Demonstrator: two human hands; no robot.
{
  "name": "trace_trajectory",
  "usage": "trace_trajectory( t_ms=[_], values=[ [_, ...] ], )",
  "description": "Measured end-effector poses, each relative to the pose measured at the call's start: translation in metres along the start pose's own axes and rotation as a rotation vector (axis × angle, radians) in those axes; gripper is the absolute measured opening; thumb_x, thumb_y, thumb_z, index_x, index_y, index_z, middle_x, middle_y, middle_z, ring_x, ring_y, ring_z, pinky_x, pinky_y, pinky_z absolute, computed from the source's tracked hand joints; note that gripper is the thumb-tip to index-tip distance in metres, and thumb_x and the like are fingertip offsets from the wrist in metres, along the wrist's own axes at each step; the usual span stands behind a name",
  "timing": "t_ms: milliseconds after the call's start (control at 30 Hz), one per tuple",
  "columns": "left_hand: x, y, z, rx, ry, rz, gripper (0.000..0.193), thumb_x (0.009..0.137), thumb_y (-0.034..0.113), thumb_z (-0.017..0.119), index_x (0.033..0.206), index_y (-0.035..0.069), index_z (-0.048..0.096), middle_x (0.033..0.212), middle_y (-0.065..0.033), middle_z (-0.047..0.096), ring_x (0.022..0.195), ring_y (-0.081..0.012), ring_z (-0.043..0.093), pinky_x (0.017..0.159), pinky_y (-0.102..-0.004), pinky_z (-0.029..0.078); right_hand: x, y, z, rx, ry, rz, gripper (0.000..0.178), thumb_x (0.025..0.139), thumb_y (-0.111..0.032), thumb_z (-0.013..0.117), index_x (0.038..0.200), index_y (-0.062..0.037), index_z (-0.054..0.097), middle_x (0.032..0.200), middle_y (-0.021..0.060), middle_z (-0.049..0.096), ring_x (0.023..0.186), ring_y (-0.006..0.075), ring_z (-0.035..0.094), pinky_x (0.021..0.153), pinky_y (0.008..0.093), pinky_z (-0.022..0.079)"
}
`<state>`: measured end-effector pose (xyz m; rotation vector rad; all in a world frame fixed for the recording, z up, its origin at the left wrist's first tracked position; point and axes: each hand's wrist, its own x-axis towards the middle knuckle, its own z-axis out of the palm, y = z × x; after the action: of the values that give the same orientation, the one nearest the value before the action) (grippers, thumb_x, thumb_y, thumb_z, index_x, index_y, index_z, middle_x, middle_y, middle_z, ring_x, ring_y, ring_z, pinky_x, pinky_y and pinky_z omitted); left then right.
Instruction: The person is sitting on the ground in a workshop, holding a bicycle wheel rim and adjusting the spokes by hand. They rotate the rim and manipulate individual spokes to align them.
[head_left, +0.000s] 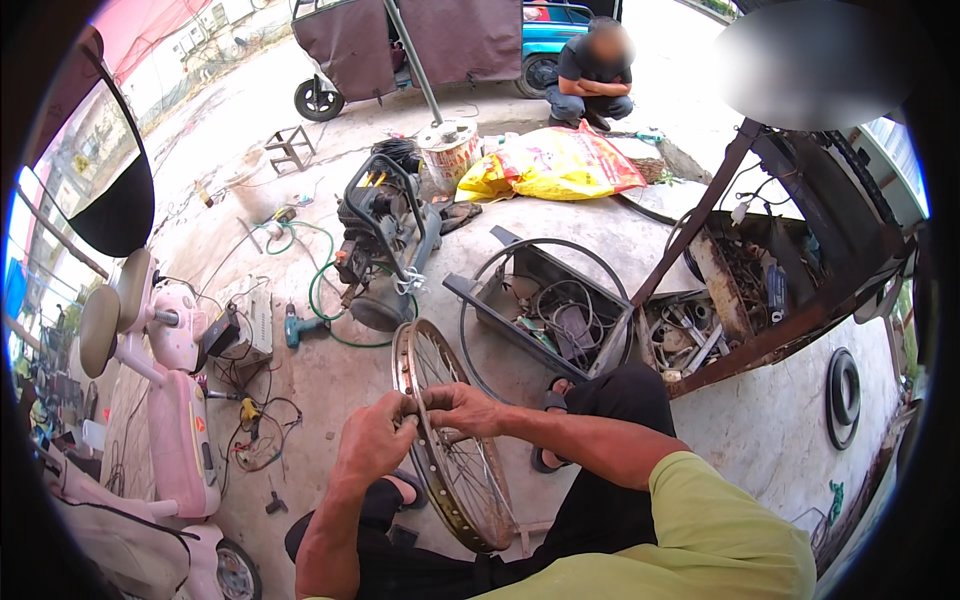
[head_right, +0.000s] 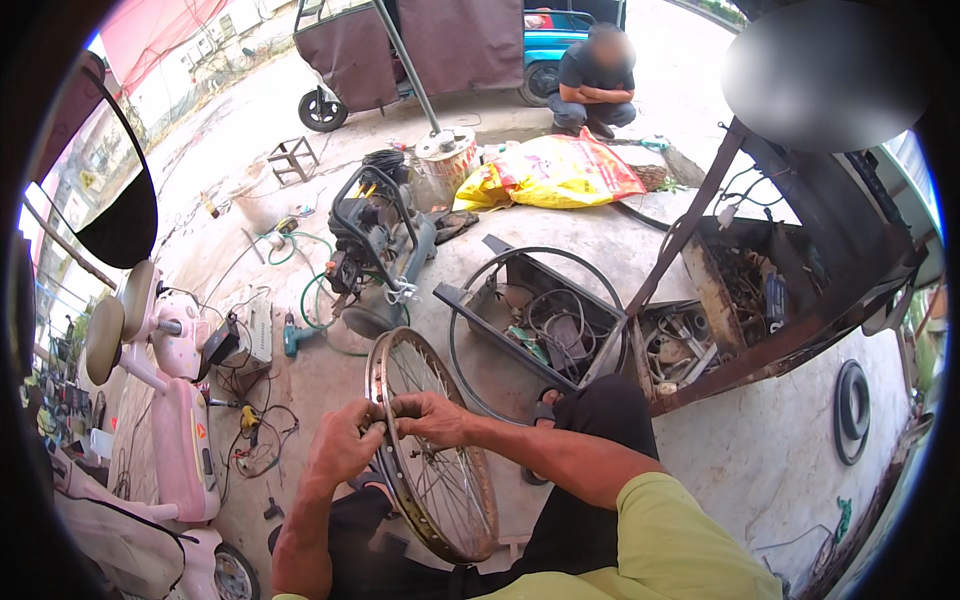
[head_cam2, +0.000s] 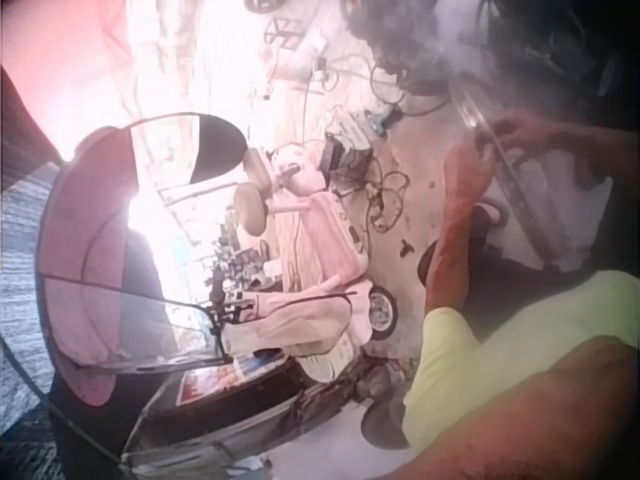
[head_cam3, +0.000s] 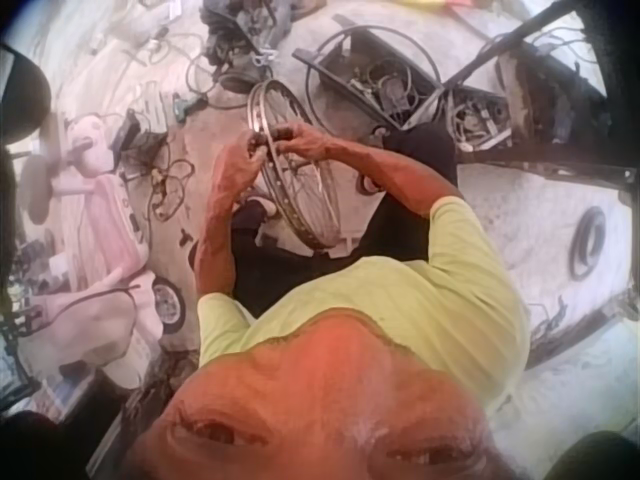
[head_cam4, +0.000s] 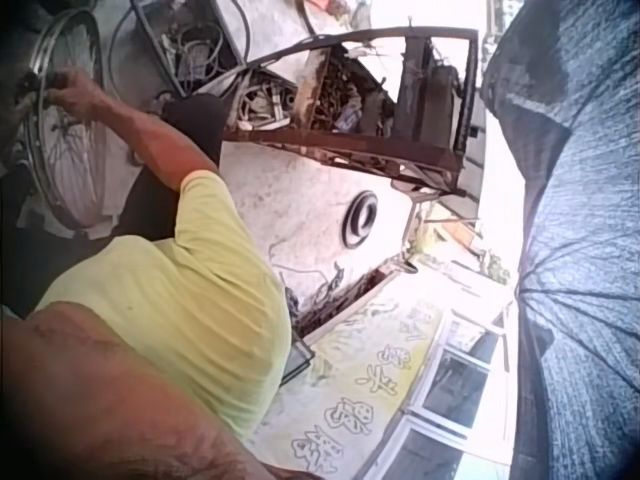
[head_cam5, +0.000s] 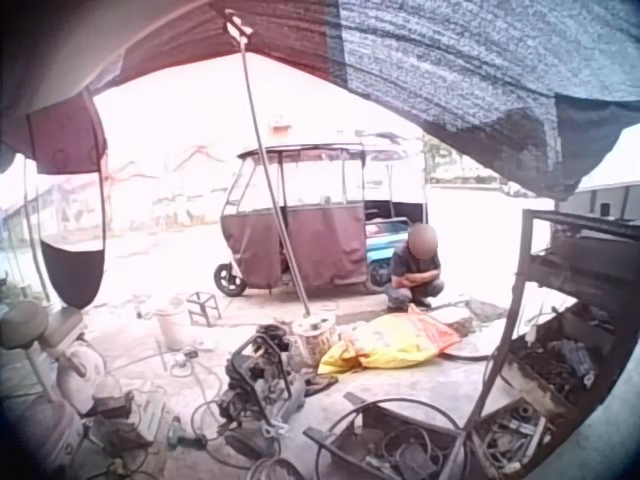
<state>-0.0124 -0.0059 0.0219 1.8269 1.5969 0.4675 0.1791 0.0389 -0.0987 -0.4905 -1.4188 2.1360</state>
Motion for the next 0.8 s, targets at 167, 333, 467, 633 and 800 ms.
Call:
trace_trajectory(
  t_ms=[167,333,467,633,800],
  values=[
    [-0.002,0.002,0.000,-0.016,0.037,0.026,0.020,0.084,0.011,0.067,0.100,-0.002,0.065,0.083,-0.0201,0.070,0.079,-0.0294,0.072,0.072,-0.0375,0.055,0.004,0.006,-0.005,0.015,-0.039,0.003,0.029,0.100,-0.015,0.063,0.126,-0.0027,0.061,0.113,0.0005,0.067,0.104,0.0090,0.061,0.094,0.0287,0.049],
    [-0.002,0.003,0.002,0.055,0.060,0.038,0.020,0.084,0.012,0.067,0.100,0.000,0.066,0.084,-0.0206,0.071,0.080,-0.0332,0.072,0.072,-0.0398,0.055,0.005,0.001,-0.006,0.038,-0.060,0.052,0.027,0.099,-0.014,0.063,0.124,-0.0030,0.062,0.112,0.0006,0.067,0.103,0.0090,0.060,0.094,0.0287,0.048],
    [-0.003,0.011,0.003,0.125,0.099,0.030,0.019,0.084,0.014,0.067,0.099,0.001,0.067,0.083,-0.0206,0.070,0.079,-0.0356,0.071,0.071,-0.0421,0.055,0.003,0.001,-0.002,0.017,0.000,-0.032,0.026,0.099,-0.016,0.063,0.122,-0.0030,0.062,0.110,0.0007,0.066,0.100,0.0090,0.060,0.092,0.0285,0.049],
    [-0.002,0.013,0.004,0.089,0.102,-0.012,0.020,0.083,0.013,0.069,0.097,0.000,0.067,0.082,-0.0200,0.071,0.077,-0.0346,0.071,0.070,-0.0412,0.055,0.000,-0.002,0.004,0.059,0.048,-0.065,0.024,0.097,-0.011,0.063,0.119,-0.0018,0.065,0.101,-0.0016,0.065,0.092,0.0074,0.058,0.084,0.0263,0.048],
    [-0.001,0.005,0.003,0.018,0.078,0.031,0.020,0.082,0.011,0.069,0.097,-0.001,0.067,0.082,-0.0200,0.071,0.076,-0.0318,0.072,0.070,-0.0387,0.055,0.002,-0.001,-0.003,0.017,-0.035,-0.021,0.027,0.100,-0.016,0.062,0.123,-0.0020,0.063,0.106,-0.0007,0.066,0.098,0.0077,0.058,0.089,0.0272,0.048]
  ],
)
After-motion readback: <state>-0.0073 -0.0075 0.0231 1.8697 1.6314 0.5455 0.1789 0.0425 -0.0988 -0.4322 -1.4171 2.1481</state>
